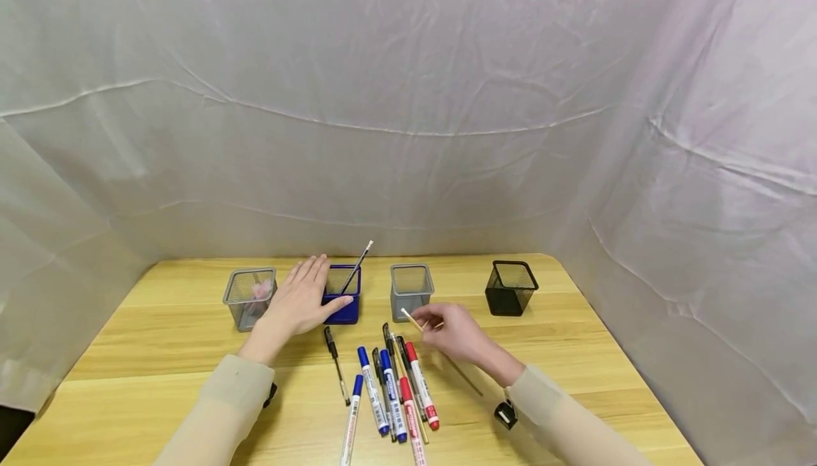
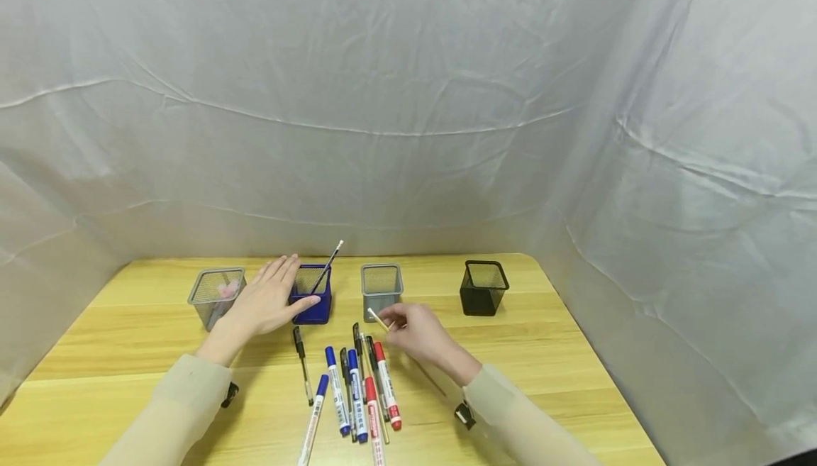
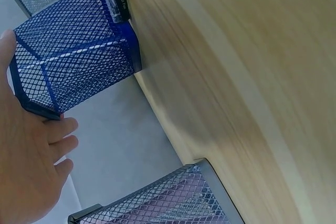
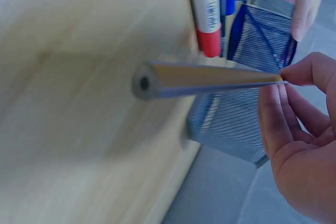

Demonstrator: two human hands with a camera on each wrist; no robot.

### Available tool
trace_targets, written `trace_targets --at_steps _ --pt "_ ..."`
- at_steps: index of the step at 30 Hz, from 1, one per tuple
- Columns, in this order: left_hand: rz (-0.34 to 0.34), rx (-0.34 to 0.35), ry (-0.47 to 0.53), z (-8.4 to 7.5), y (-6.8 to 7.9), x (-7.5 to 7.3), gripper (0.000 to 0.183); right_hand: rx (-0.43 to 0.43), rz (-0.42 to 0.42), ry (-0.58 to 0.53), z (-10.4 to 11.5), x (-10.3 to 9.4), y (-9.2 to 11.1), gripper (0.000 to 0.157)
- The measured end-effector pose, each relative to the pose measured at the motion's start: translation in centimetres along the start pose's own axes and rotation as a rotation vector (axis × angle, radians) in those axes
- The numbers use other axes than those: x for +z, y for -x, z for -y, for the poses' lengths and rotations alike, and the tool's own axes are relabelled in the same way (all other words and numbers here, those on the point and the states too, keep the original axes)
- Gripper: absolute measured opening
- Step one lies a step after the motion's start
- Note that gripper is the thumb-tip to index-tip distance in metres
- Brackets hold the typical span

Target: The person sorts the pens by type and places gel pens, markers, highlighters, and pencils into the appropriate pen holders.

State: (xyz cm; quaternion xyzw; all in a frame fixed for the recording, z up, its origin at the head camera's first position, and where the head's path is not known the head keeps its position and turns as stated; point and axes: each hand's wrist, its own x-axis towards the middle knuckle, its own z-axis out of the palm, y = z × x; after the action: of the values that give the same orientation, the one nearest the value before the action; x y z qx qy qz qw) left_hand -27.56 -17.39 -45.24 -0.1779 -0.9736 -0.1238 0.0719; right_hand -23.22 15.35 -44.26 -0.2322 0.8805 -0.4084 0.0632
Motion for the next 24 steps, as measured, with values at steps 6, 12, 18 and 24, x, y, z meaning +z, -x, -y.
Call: trace_targets --at_steps 6,12,18,24 --pt "0.004 0.0 -0.01 0.0 0.0 -0.1 0.1 -0.083 -0.087 0.008 1.4 -0.1 -0.8 0.034" --pt "0.001 0.004 -0.016 -0.1 0.0 -0.1 0.1 -0.109 -0.209 -0.061 2.8 -0.3 -1.8 0.036" --pt "-0.001 0.008 -0.023 0.0 0.1 -0.1 0.1 -0.136 -0.305 -0.171 4.2 -0.5 -2.9 0.035" --pt "-0.004 0.007 -0.029 0.1 0.1 -0.1 0.1 -0.173 -0.41 -0.263 5.5 -0.5 -4.2 0.029"
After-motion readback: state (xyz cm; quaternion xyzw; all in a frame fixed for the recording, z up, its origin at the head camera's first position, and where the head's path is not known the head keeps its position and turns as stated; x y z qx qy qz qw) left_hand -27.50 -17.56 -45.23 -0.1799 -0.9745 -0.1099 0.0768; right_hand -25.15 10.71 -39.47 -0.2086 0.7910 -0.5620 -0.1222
